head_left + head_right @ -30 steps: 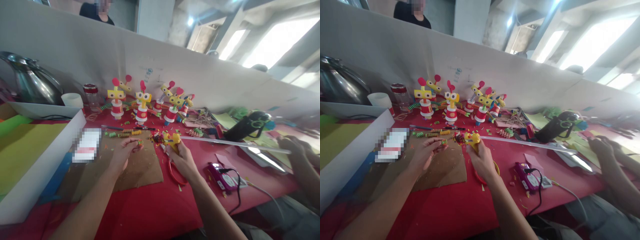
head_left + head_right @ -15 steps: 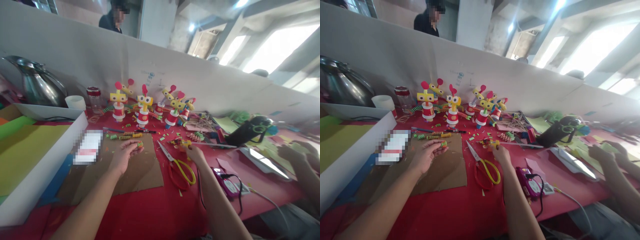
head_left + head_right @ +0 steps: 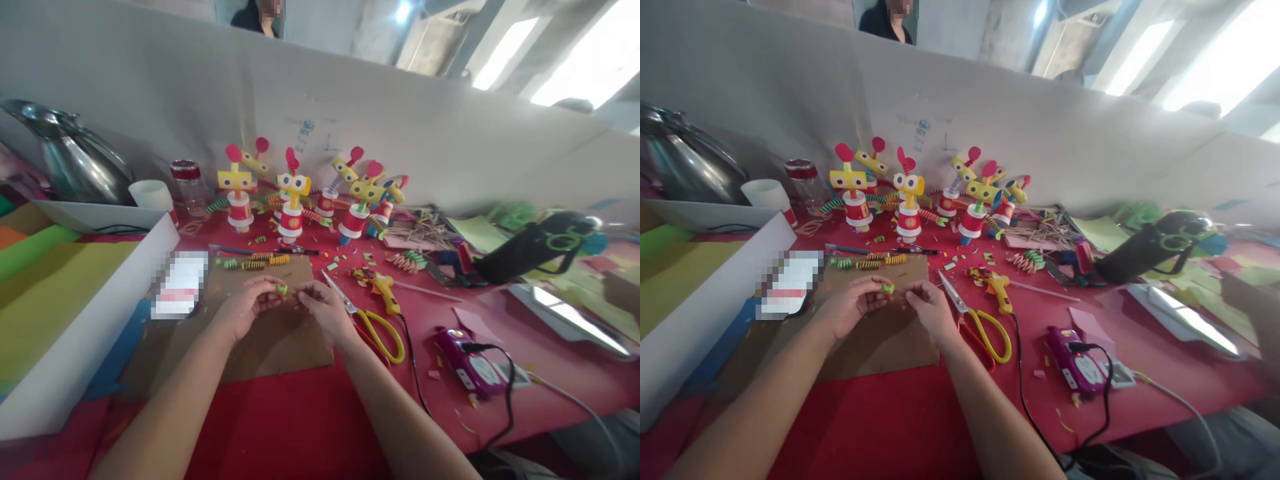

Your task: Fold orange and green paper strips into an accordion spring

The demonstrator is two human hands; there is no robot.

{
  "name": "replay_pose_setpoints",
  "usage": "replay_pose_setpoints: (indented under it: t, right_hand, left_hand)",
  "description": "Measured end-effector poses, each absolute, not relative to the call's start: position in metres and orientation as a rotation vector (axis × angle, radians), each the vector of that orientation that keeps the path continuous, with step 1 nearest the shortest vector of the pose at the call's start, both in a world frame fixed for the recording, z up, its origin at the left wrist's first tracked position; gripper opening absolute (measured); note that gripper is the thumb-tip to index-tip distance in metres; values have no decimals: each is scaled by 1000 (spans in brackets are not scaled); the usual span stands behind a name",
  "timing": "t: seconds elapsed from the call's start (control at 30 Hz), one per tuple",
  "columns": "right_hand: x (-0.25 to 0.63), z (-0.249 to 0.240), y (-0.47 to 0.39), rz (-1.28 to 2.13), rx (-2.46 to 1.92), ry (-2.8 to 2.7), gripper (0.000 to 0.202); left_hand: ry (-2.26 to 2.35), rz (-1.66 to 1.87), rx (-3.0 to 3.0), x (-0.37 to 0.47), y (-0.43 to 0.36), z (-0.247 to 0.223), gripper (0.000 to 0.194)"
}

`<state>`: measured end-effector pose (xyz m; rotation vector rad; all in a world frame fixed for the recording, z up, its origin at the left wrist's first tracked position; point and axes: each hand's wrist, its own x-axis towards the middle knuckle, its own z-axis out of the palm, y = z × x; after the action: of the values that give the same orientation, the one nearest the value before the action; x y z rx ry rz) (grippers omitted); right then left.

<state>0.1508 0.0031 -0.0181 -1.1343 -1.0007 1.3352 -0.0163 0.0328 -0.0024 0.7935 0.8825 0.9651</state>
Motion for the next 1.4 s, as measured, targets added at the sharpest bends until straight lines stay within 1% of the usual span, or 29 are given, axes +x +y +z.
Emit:
replay_pose_setpoints:
  t: [0.1, 0.27, 0.47, 1.07, 1.3, 1.4]
  right_hand:
    - [152, -14, -4, 1438, -1042, -881, 27]
    - [148, -5, -7, 1505, -997, -775, 27]
    - [147, -6, -7, 1462, -1044, -763, 24]
    - [146, -12, -6, 1349, -1110, -857, 21]
    - [149, -9, -6, 1482, -1051, -789, 19]
    - [150, -8, -6, 1490, -1082, -809, 19]
  left_hand:
    - [839, 949, 737, -15, 32, -1, 13]
    - [825, 965, 632, -8, 28, 1, 12]
    - [851, 967, 618, 0, 25, 0, 12]
    - [948, 960, 794, -2, 25, 0, 16]
    - [1075, 961, 1007, 0, 21, -1, 22]
    - [1120, 934, 1091, 2, 18, 1, 22]
